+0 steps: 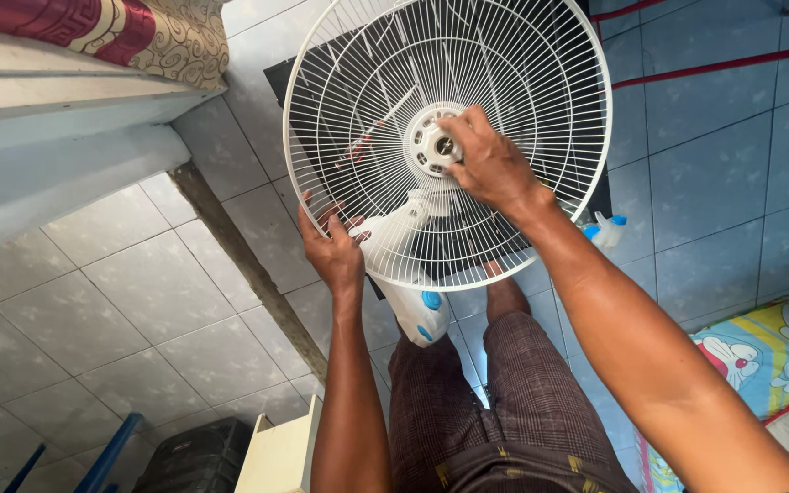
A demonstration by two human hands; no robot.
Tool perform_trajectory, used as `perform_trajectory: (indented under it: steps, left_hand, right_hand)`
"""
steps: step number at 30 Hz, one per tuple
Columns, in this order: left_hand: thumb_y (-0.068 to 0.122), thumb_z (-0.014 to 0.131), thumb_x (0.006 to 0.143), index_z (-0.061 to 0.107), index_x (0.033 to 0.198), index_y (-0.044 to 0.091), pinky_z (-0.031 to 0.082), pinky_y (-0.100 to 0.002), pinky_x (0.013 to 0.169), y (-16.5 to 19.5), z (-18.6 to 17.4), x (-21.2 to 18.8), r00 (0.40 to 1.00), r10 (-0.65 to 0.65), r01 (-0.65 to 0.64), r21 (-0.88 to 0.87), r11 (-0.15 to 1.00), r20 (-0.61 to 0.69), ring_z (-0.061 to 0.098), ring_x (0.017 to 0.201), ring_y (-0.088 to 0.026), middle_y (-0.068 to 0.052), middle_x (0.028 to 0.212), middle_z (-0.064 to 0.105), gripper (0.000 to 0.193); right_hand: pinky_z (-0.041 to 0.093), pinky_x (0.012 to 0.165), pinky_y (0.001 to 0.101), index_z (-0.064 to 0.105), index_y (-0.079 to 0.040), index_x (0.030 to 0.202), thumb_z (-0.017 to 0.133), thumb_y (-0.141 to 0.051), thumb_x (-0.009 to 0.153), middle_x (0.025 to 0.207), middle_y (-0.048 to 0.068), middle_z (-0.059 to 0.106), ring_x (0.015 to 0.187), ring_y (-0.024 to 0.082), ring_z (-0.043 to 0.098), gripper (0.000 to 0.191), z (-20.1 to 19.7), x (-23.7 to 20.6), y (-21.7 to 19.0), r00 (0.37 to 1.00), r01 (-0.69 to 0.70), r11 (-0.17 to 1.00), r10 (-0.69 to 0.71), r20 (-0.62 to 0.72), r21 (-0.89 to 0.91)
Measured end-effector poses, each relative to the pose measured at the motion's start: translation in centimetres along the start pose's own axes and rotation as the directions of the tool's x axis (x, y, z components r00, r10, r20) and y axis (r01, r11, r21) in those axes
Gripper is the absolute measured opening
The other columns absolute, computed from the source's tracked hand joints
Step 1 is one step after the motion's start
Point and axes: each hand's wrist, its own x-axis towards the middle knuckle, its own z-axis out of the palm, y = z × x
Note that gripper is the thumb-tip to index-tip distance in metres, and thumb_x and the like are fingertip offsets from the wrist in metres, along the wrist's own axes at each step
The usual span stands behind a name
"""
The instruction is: The person unscrews the front grille nut of a wall-mounted electric fan, removes the grille and blue blade assembly, then reattaches the blades and grille and tightens the nut. They lift the fan, mount it back onto the wall bracket, plug its power cord into a wall outlet, and the fan runs at the end.
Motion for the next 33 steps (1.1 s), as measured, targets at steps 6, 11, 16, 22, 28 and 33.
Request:
perform_trajectory:
  steps: [6,11,16,22,28,33]
  left_hand:
    - [0.001,0.046,0.103,0.040,0.153,0.012,0.064,-0.031,0.058,0.1,0.2,0.1,1.000,0.002,-0.002,0.006,1.000,-0.004,0.075,0.082,-0.021,-0.017,0.118,0.067,0.051]
    - [0.001,0.046,0.102,0.039,0.153,0.012,0.064,-0.030,0.058,0.4,0.3,0.2,1.000,0.004,-0.004,0.016,1.000,0.002,0.076,0.083,-0.021,-0.016,0.118,0.068,0.052]
    - [0.001,0.046,0.101,0.038,0.153,0.012,0.065,-0.031,0.058,0.7,0.2,0.2,1.000,-0.015,0.015,0.014,1.000,-0.007,0.076,0.082,-0.021,-0.017,0.118,0.068,0.053]
    - [0.001,0.045,0.102,0.038,0.153,0.012,0.065,-0.031,0.057,0.9,0.2,0.0,1.000,-0.016,0.016,0.045,0.999,-0.002,0.076,0.082,-0.021,-0.016,0.118,0.068,0.053]
    - [0.000,0.046,0.101,0.040,0.152,0.012,0.064,-0.031,0.056,1.0,0.4,0.0,1.000,0.009,-0.008,0.058,0.998,-0.013,0.076,0.080,-0.020,-0.016,0.117,0.069,0.053]
    - [0.000,0.045,0.102,0.040,0.152,0.012,0.064,-0.030,0.056,1.0,0.3,0.1,1.000,0.014,-0.014,0.039,0.999,-0.003,0.076,0.081,-0.020,-0.016,0.116,0.068,0.052]
  right_hand:
    - [0.061,0.063,0.0370,0.050,0.000,0.120,0.088,-0.055,0.079,0.114,0.015,0.051,0.085,0.029,0.068,0.079,0.6,0.6,-1.0,0.976,-0.217,0.971,0.215,-0.032,-0.100]
    - [0.063,0.072,0.0375,0.053,-0.004,0.136,0.089,-0.031,0.080,0.122,0.018,0.050,0.087,0.029,0.071,0.072,0.2,-1.0,-0.3,0.991,0.054,0.998,-0.050,-0.125,0.026]
    - [0.064,0.075,0.0384,0.049,-0.005,0.131,0.088,-0.039,0.089,0.124,0.014,0.052,0.092,0.028,0.071,0.066,0.7,-0.7,0.2,0.996,-0.062,0.998,0.062,-0.071,-0.003]
    - [0.062,0.067,0.0377,0.046,-0.003,0.137,0.091,-0.037,0.076,0.117,0.018,0.052,0.082,0.031,0.069,0.083,0.3,-0.7,-0.1,0.997,-0.043,0.999,0.043,-0.064,-0.011]
    - [0.065,0.071,0.0335,0.054,-0.005,0.138,0.081,-0.032,0.090,0.122,0.014,0.054,0.082,0.025,0.071,0.062,-0.2,-0.8,1.1,0.994,0.089,0.996,-0.090,-0.057,-0.021]
    - [0.062,0.057,0.0319,0.053,0.001,0.119,0.086,-0.055,0.085,0.108,0.012,0.054,0.075,0.024,0.067,0.073,1.5,-0.5,0.6,0.990,-0.077,0.993,0.066,-0.124,-0.093]
